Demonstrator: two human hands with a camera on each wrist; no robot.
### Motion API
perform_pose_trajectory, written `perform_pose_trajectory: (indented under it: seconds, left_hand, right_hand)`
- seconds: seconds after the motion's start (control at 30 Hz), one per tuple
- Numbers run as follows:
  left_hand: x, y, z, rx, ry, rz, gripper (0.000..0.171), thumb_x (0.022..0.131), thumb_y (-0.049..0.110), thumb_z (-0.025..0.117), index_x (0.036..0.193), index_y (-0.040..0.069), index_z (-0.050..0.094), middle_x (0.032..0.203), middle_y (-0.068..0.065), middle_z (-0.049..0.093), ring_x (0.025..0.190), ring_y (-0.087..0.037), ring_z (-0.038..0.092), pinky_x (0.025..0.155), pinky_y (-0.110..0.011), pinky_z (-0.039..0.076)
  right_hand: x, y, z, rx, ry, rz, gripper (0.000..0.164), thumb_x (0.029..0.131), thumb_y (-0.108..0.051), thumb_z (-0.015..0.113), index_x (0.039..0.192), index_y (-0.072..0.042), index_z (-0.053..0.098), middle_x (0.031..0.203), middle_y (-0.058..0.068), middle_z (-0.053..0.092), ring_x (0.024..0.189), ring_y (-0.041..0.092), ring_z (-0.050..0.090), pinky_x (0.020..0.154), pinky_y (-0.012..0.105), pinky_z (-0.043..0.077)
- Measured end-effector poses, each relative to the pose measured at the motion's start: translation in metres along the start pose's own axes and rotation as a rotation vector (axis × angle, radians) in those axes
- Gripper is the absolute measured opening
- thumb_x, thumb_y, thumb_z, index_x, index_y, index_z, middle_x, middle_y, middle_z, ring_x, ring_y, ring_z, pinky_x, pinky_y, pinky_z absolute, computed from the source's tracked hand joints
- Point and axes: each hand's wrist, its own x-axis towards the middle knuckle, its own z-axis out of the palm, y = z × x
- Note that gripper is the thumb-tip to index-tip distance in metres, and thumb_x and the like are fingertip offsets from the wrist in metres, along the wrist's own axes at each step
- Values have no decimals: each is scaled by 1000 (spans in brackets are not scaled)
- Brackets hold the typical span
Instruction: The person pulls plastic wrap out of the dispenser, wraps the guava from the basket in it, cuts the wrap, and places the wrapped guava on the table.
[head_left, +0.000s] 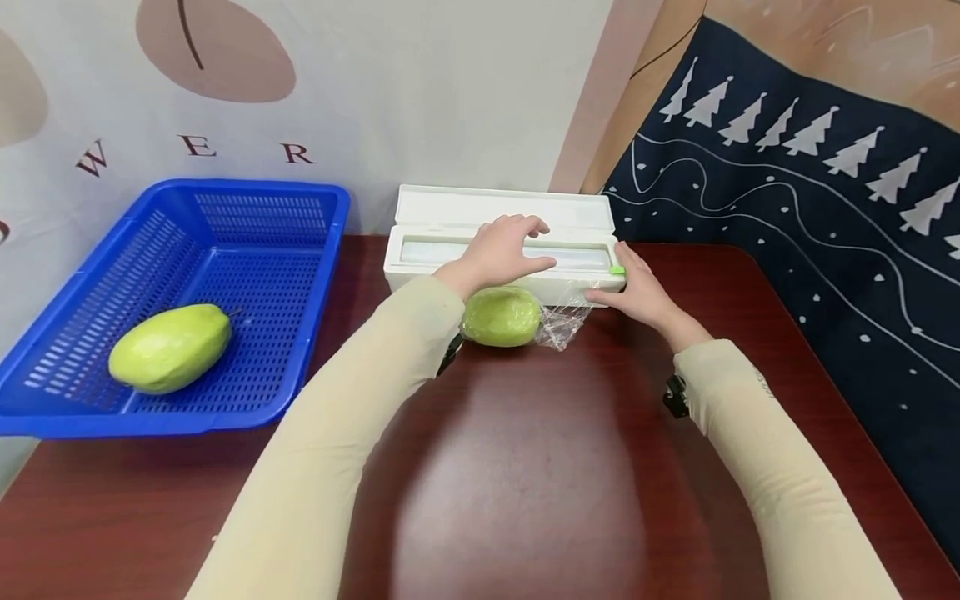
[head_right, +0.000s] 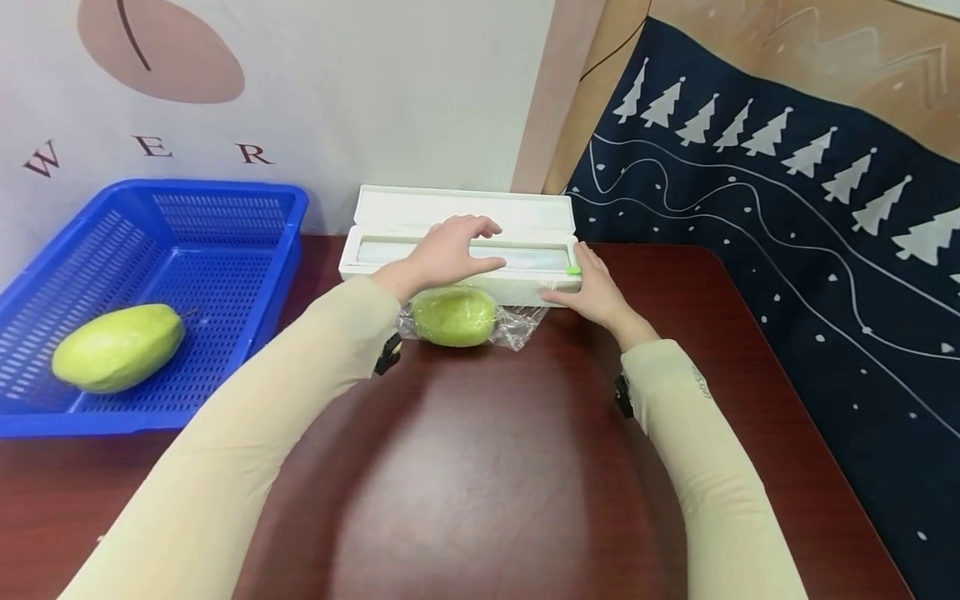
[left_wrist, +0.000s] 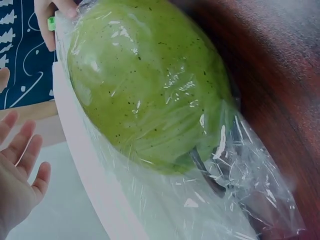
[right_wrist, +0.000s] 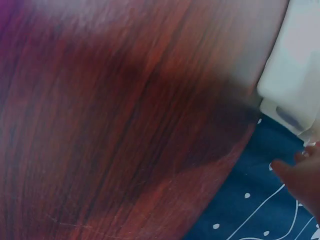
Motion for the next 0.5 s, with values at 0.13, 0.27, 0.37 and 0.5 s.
perform_pose_trajectory:
  seconds: [0.13, 0.27, 0.37, 0.5]
  left_hand:
    - [12, 4, 3, -28, -3, 5, 49, 89, 43, 59, 127, 14, 53, 127, -5, 59, 119, -21, 52, 101, -42, 37]
    - [24, 13, 8, -76, -22, 10, 46, 89, 39, 59, 127, 14, 54, 125, -5, 60, 116, -19, 54, 100, -38, 40]
    - [32, 21, 15, -93, -52, 16, 46, 89, 37, 60, 128, 13, 54, 125, -5, 60, 115, -19, 55, 99, -36, 41]
    - [42, 28, 28, -81, -83, 32, 44, 90, 34, 61, 128, 12, 55, 123, -6, 62, 114, -18, 56, 99, -32, 41]
  right_hand:
    - [0, 9, -2, 42, -14, -21, 100, 80, -35, 72, 151, -7, 6, 157, 17, 5, 144, 34, 11, 114, 53, 17]
    - [0, 15, -1, 47, -12, -35, 100, 82, -33, 71, 151, -8, 4, 158, 13, 2, 144, 33, 10, 114, 52, 16]
    - [1, 16, 1, 12, -18, -53, 99, 83, -32, 70, 150, -6, 2, 158, 14, 1, 145, 33, 8, 115, 52, 15]
    - [3, 17, 3, -44, -26, -65, 97, 85, -32, 68, 150, -4, 3, 158, 16, 1, 145, 32, 5, 115, 52, 14]
